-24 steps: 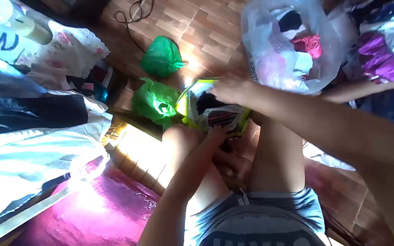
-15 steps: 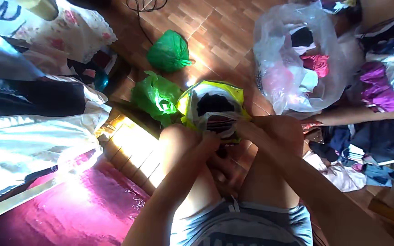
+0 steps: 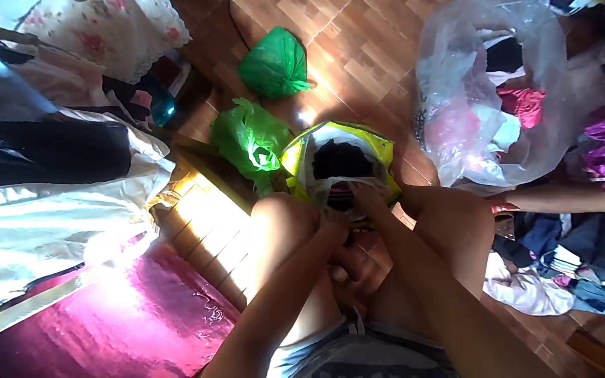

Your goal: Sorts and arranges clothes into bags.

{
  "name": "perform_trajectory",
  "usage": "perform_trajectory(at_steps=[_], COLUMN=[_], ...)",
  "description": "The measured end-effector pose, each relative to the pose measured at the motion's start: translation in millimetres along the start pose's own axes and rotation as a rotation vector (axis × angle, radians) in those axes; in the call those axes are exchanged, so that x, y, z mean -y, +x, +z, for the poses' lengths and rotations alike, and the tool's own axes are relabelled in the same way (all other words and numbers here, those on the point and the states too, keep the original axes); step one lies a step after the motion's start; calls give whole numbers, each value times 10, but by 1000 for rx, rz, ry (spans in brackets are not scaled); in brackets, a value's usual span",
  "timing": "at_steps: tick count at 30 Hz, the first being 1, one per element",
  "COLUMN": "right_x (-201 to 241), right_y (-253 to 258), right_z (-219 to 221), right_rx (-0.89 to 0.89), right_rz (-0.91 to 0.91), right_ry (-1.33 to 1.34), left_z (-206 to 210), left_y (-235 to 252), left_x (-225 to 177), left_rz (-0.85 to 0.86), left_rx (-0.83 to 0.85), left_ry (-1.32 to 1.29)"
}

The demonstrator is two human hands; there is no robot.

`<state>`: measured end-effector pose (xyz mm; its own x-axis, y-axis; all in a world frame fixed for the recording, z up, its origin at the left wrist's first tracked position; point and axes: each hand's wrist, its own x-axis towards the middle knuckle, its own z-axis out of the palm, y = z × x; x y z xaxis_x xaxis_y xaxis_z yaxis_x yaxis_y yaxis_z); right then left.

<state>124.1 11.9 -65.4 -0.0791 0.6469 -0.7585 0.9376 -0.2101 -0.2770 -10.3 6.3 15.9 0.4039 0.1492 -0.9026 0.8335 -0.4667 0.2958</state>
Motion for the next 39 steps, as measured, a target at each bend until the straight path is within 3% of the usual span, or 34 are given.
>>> perform_trajectory(at_steps=[10,13,15,17,19,21,24,26,29,32,36,39], right_x=[-91,-81,-86,-83,-44,-42,-95,-86,-89,-120,-372,-632], right_y=[274,303,264,236,216,170,46,-15,-116,-364,-975,-1349], right_z=[-49,-34,20,79,60,-21,-203,-282,-310,-534,-991,-1188], right_rx=[-100,-112,-263,-563,-779,-703,-286,-38,52,-15,-347,-555], right_rz=[24,-48,-253,-473,-499,-350,-157,-137,-158,-132,-150,-131], right_ry=[59,-32,-119,-179,-156,-36,57,18,9,86,210,275], left_z=[-83,-109,-117,-117,-130,-145,-181,-193,-204,-261,-382,-569], left_y=[249,343,362,368,366,354,398,467,500,438,214,-263], left_x=[25,10,11,17,26,21,41,106,124,81,106,152], left_rz=[-69,-82,-80,-72,-65,-69,-118,-112,-48,-11,51,93], left_rx=[-103,-85,-76,-87,-107,-169,-358,-398,-361,-385,-640,-882], left_ry=[-71,-36,-46,-64,-85,-130,-154,-129,-142,-90,-147,-202])
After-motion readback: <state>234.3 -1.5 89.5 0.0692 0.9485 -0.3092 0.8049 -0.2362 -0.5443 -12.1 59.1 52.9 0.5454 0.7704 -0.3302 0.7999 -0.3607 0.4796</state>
